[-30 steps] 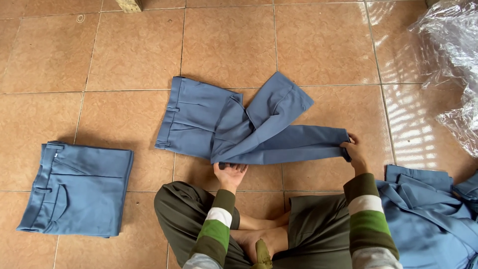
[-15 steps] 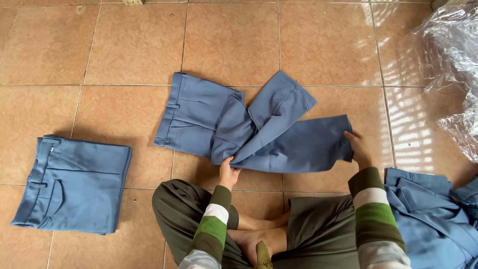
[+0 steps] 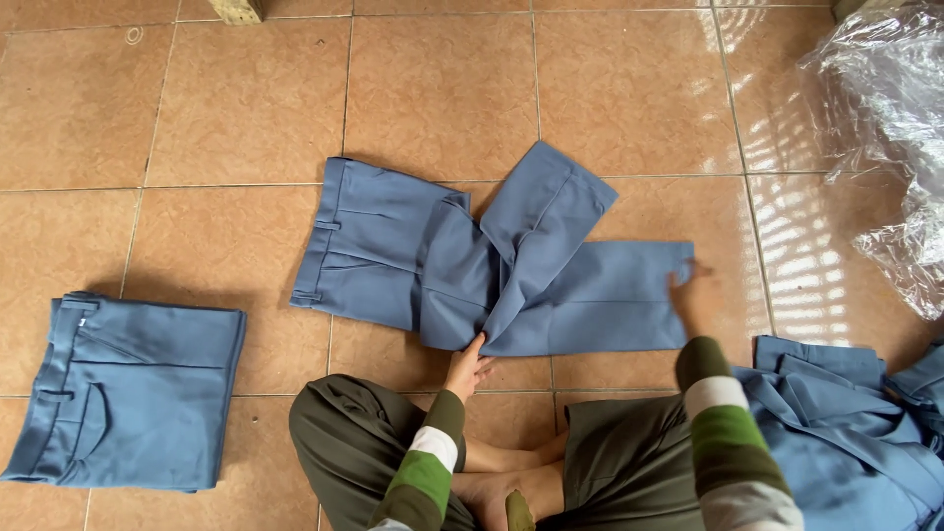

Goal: The person sits on a tiled floor and folds a pair of blue trousers by hand. They smooth the fabric, fold the legs together, fold the garment in half lengthwise, and then fold it into a compact rectangle before placing it on a stack.

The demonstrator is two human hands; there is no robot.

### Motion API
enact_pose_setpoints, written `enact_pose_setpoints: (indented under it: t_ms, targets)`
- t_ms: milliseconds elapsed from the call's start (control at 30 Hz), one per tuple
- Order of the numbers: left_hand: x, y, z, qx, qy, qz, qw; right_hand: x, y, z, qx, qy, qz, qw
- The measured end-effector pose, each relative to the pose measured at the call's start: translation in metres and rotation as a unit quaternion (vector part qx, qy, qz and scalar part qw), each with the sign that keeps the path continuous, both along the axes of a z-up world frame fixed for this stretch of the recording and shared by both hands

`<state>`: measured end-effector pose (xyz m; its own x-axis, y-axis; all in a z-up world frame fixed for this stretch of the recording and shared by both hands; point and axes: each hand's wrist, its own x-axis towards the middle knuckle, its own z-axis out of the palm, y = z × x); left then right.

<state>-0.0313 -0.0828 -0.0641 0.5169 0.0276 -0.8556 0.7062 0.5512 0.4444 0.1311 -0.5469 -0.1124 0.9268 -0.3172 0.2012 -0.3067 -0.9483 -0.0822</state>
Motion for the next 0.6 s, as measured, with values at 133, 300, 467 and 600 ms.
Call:
enact_pose_setpoints:
  t_ms: [133, 300, 467, 600]
  targets:
    - [0.012, 0.028, 0.066, 0.02, 0.041, -0.217, 0.975, -0.039, 0.101, -0.005, 0.063, 0.077, 0.09, 0.991]
    - [0.054, 0.096, 0.063, 0.315, -0.041, -0.37, 0.873, -0.049, 0.173, 0.028, 0.17, 0.31, 0.075, 0.932]
    - [0.073, 0.144, -0.009, 0.545, -0.062, -0.33, 0.768, -0.017, 0.15, 0.041, 0.149, 0.306, 0.071, 0.938]
    - [0.08, 0.132, 0.003, 0.531, 0.031, -0.414, 0.739, 0.019, 0.128, 0.05, 0.136, 0.308, 0.039, 0.941]
